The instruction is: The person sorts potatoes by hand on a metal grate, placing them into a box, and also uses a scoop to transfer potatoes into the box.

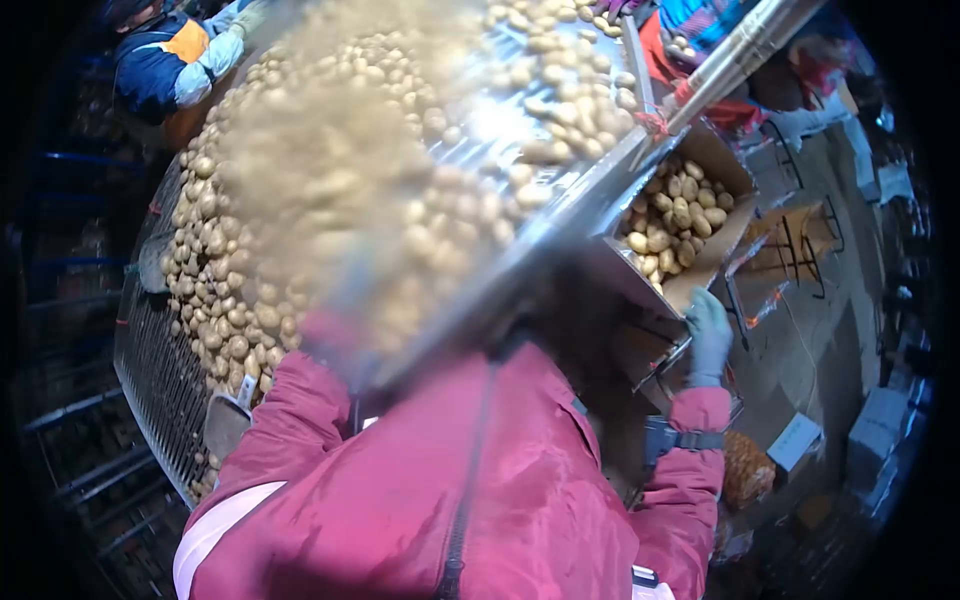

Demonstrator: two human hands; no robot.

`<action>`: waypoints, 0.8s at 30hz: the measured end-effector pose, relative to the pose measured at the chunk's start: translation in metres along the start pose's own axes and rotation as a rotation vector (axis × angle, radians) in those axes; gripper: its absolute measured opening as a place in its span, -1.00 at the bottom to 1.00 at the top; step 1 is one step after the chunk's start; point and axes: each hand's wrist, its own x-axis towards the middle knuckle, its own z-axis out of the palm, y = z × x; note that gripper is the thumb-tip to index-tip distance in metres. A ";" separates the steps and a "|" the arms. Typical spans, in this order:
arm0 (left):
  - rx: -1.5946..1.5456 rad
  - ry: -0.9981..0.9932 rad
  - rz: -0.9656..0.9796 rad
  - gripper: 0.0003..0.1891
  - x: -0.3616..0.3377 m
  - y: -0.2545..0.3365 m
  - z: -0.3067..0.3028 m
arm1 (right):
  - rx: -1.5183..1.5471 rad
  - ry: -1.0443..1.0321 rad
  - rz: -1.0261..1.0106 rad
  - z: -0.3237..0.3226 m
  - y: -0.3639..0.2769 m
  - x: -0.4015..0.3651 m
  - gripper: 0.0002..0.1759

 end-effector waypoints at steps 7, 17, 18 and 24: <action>-0.098 0.125 0.096 -0.67 -0.001 0.000 0.002 | -0.161 -0.635 -0.153 0.310 -0.103 -0.007 -0.64; 1.275 0.136 0.784 -0.52 -0.035 0.034 0.055 | -0.506 -0.765 -0.416 0.387 -0.125 0.046 -0.72; 1.346 0.111 0.707 -0.51 -0.026 0.008 0.062 | -0.576 -0.718 -0.395 0.376 -0.157 0.040 -0.72; 0.450 0.124 0.306 -0.54 -0.005 -0.015 0.064 | -0.401 -0.889 -0.288 0.357 -0.115 0.086 -0.65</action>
